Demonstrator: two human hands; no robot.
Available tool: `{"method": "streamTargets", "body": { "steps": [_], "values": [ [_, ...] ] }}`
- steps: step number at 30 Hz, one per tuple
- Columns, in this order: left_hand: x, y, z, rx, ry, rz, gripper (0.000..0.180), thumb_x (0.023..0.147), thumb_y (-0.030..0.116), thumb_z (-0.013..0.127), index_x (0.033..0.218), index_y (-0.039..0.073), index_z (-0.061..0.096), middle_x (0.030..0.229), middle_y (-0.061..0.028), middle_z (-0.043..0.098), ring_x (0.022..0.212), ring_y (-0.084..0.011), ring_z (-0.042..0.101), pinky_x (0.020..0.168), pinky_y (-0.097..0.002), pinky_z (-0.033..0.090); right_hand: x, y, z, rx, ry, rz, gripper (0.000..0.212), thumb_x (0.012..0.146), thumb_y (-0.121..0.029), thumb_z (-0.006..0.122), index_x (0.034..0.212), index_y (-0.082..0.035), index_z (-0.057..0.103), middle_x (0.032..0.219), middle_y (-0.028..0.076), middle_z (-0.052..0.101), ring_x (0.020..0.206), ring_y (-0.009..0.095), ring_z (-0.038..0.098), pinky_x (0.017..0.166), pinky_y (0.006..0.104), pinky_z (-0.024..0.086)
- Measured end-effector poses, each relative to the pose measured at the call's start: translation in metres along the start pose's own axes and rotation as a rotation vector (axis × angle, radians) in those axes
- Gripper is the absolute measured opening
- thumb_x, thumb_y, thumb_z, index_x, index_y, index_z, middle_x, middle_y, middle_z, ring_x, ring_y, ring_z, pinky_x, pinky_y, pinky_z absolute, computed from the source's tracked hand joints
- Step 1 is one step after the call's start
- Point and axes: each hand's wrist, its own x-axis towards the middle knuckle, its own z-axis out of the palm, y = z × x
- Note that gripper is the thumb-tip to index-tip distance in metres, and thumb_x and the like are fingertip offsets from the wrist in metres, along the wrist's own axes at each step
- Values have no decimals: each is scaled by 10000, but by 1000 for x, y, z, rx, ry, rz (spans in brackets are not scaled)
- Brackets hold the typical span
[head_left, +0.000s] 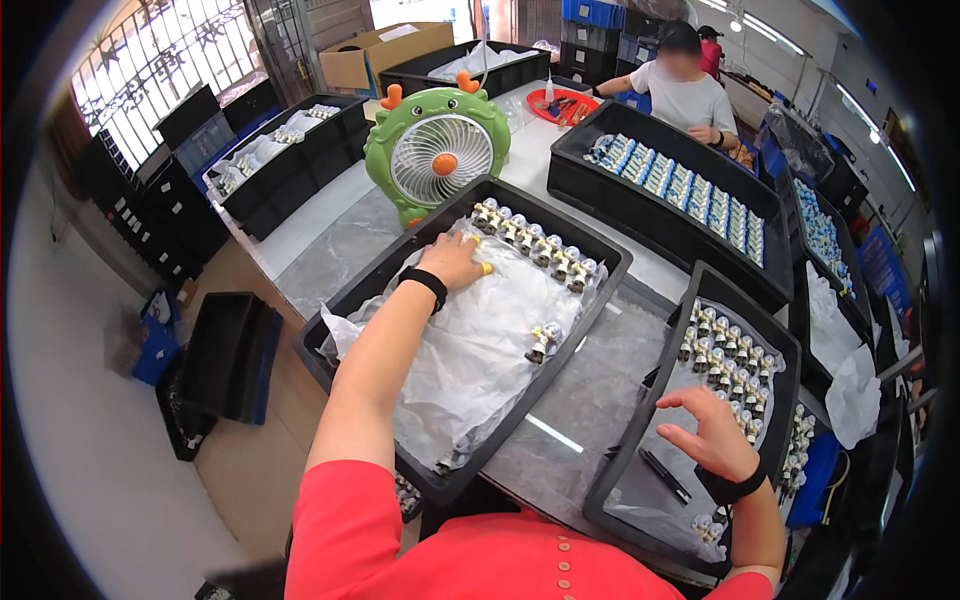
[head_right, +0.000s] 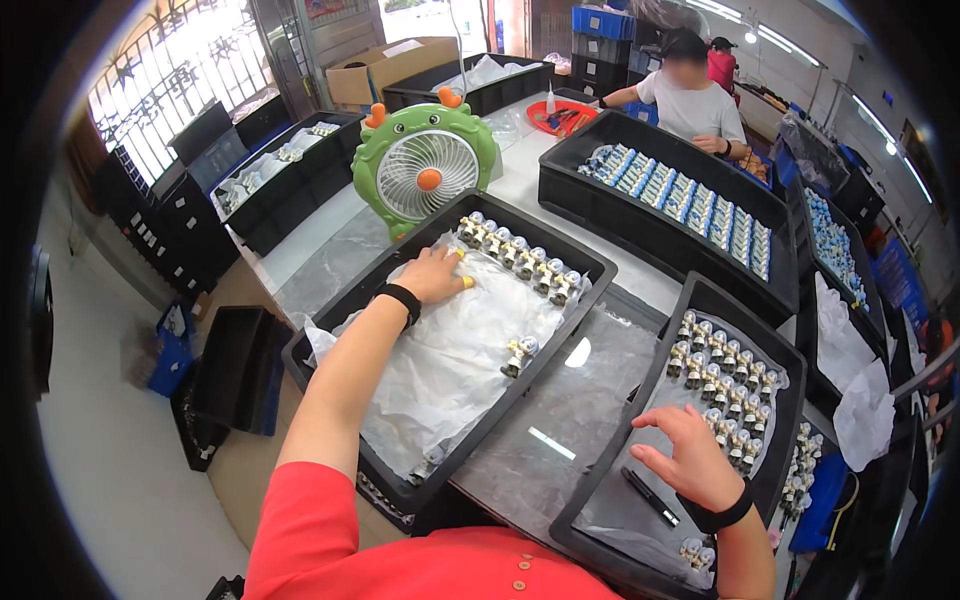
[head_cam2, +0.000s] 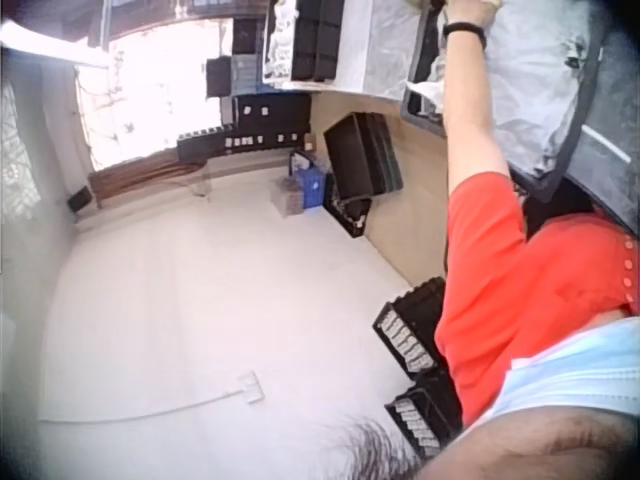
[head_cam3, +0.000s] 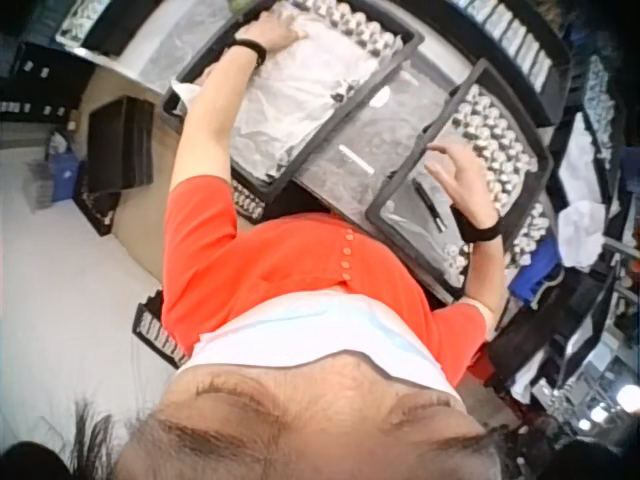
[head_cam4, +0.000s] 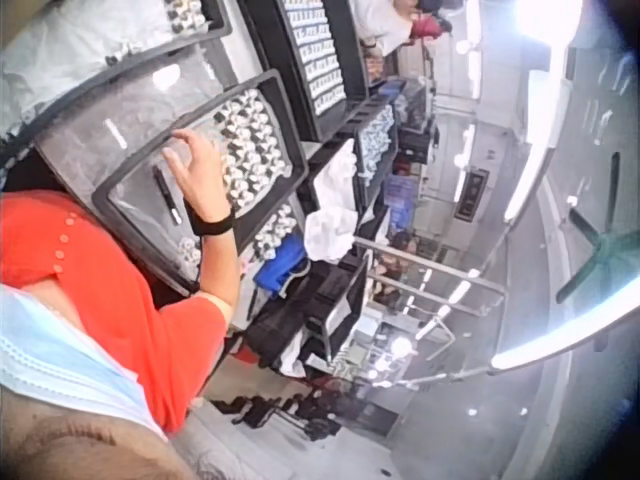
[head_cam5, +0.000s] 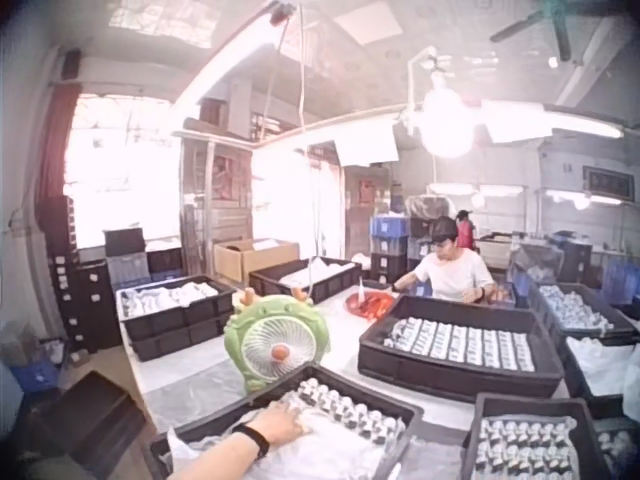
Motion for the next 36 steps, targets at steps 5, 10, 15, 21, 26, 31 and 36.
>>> {"method": "streamTargets", "body": {
  "steps": [5,10,15,21,26,31,36],
  "values": [
    [4,-1,9,49,4,-4,683,868,516,519,1368,65,410,1441,-215,313,1305,-405,323,1049,-507,332,-17,0,5,-17,38,-40,289,780,-180,705,1024,-52,617,997,100,640,948,299,584,963,468,354],
    [-20,37,1,50,22,212,744,818,564,550,1401,131,388,1502,-224,206,1368,-435,218,1069,-574,246,-27,5,3,-32,39,-48,298,762,-160,715,1015,-33,623,983,117,645,935,303,598,891,400,425],
    [-36,48,7,46,-169,261,752,825,612,501,1438,205,343,1537,-209,120,1396,-443,145,1088,-589,186,-29,4,3,56,25,-4,304,780,-175,698,1030,-25,614,973,138,634,947,327,587,968,430,397],
    [-39,46,2,16,-189,386,672,852,530,525,1412,187,382,1526,-173,185,1378,-391,229,1073,-599,224,-28,14,7,32,55,-50,304,771,-155,699,1019,1,617,955,160,637,913,335,598,810,365,473],
    [-48,45,1,-3,-208,432,626,853,435,586,1380,143,419,1497,-154,261,1359,-338,279,1048,-585,273,-27,18,8,57,63,-39,306,775,-150,693,1028,7,617,975,169,639,920,335,612,811,365,479],
    [-47,47,3,21,-179,436,607,867,430,571,1387,161,407,1476,-179,283,1328,-361,314,1029,-582,295,-26,16,7,71,59,-26,308,778,-141,690,1035,12,617,985,173,640,929,326,616,817,359,479],
    [-50,62,2,14,-158,522,536,895,385,543,1383,208,408,1464,-196,290,1309,-392,323,1019,-568,316,-26,15,5,69,51,-3,313,779,-137,693,1042,15,617,990,175,642,934,323,618,820,356,478]
  ]
}}
